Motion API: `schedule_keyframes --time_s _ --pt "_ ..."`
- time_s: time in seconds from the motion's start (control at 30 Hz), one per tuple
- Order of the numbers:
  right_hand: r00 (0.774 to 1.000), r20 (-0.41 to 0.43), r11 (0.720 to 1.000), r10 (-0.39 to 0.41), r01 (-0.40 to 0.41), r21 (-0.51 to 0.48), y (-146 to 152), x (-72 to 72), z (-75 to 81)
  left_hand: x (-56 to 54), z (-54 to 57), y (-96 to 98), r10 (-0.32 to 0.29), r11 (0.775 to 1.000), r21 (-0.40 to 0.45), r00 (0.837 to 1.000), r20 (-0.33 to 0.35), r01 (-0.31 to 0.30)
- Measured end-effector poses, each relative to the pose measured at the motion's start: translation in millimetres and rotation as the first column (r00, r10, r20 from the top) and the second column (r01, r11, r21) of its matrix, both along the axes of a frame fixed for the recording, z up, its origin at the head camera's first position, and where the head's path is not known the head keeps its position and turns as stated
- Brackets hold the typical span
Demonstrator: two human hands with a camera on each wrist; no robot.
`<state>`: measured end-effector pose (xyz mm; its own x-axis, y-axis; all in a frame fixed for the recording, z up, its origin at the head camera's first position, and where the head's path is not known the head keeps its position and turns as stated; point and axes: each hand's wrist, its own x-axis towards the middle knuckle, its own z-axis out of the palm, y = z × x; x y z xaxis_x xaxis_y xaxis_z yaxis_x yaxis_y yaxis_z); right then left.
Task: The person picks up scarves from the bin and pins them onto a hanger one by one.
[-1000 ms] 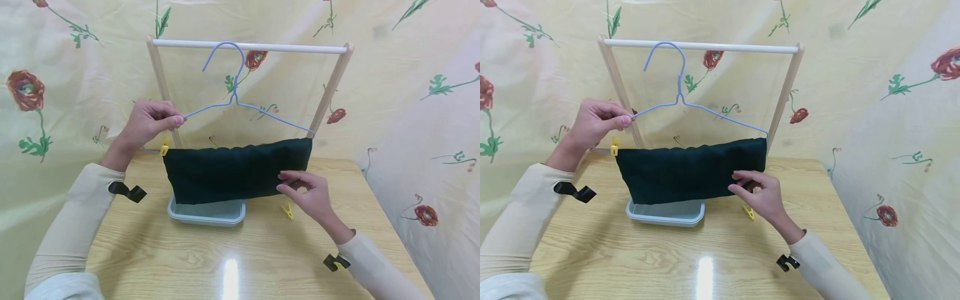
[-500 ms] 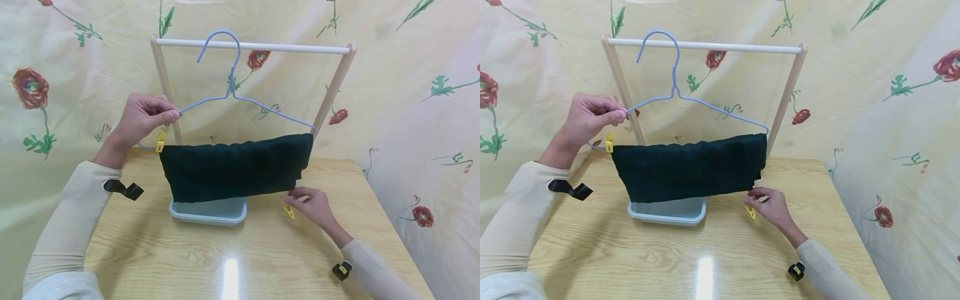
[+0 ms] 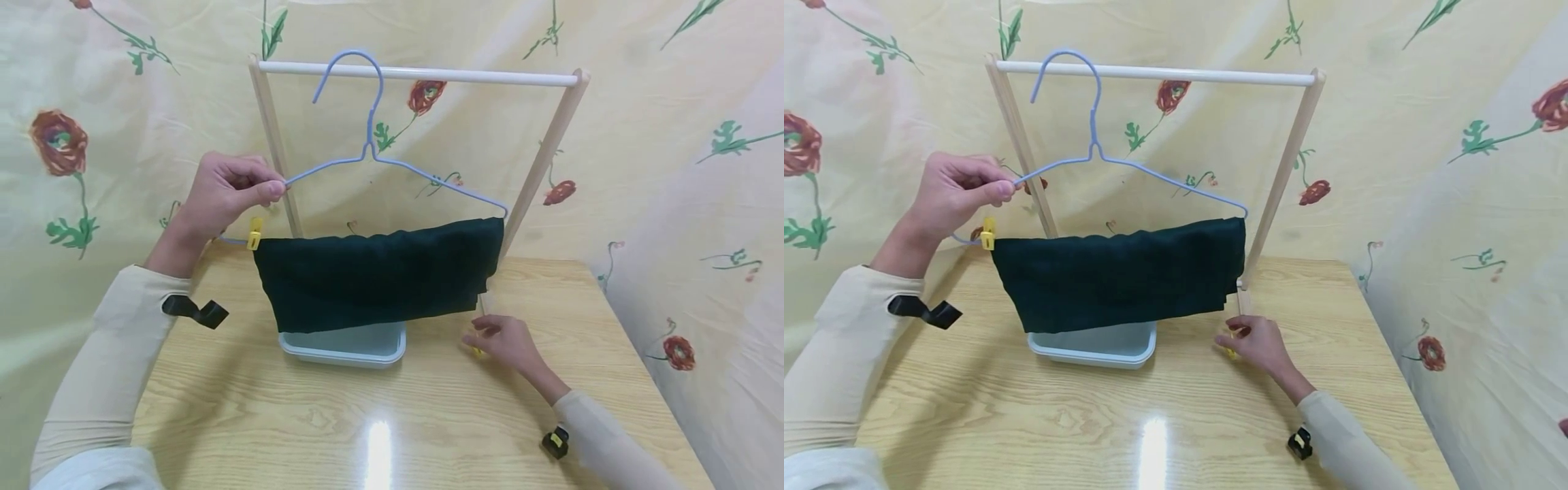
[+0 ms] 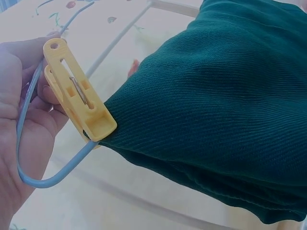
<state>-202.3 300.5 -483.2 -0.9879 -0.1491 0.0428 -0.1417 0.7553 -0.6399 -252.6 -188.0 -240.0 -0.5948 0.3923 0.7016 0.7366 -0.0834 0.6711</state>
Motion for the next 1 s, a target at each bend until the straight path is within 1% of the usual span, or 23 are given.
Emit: schedule_keyframes --time_s 0.1,0.2,0.3,0.5,0.73,0.87,1.0 --pt "1.0 -0.007 1.0 -0.001 0.001 0.027 2.4 0.8 -1.3 1.9 0.1 1.2 -0.002 1.0 0.008 1.0 0.015 0.002" --pt "1.0 -0.004 0.999 -0.001 0.001 0.037 4.5 2.5 -1.3 4.1 0.2 2.7 0.01 1.0 0.008 1.0 0.028 -0.01" --pt "1.0 0.011 0.999 -0.001 0.001 0.04 6.0 5.2 -0.6 6.1 0.4 4.2 0.024 1.0 -0.001 0.999 0.041 -0.024" --pt "0.999 0.037 0.998 0.003 -0.006 0.068 9.4 9.1 -2.2 10.2 0.9 8.1 0.024 1.0 0.009 0.996 0.09 -0.025" --pt "1.0 0.005 0.996 0.022 -0.022 0.084 5.2 4.4 -7.3 6.3 -2.5 6.6 0.018 1.0 0.0 0.997 0.081 -0.018" --pt "0.999 0.012 0.994 0.031 -0.032 0.101 3.6 2.2 -8.7 3.7 -5.0 5.0 0.022 1.0 -0.009 0.997 0.067 -0.022" --pt "0.999 0.02 0.994 0.042 -0.044 0.101 6.0 0.6 -10.0 2.2 -6.1 3.8 0.025 1.0 -0.004 0.996 0.08 -0.025"
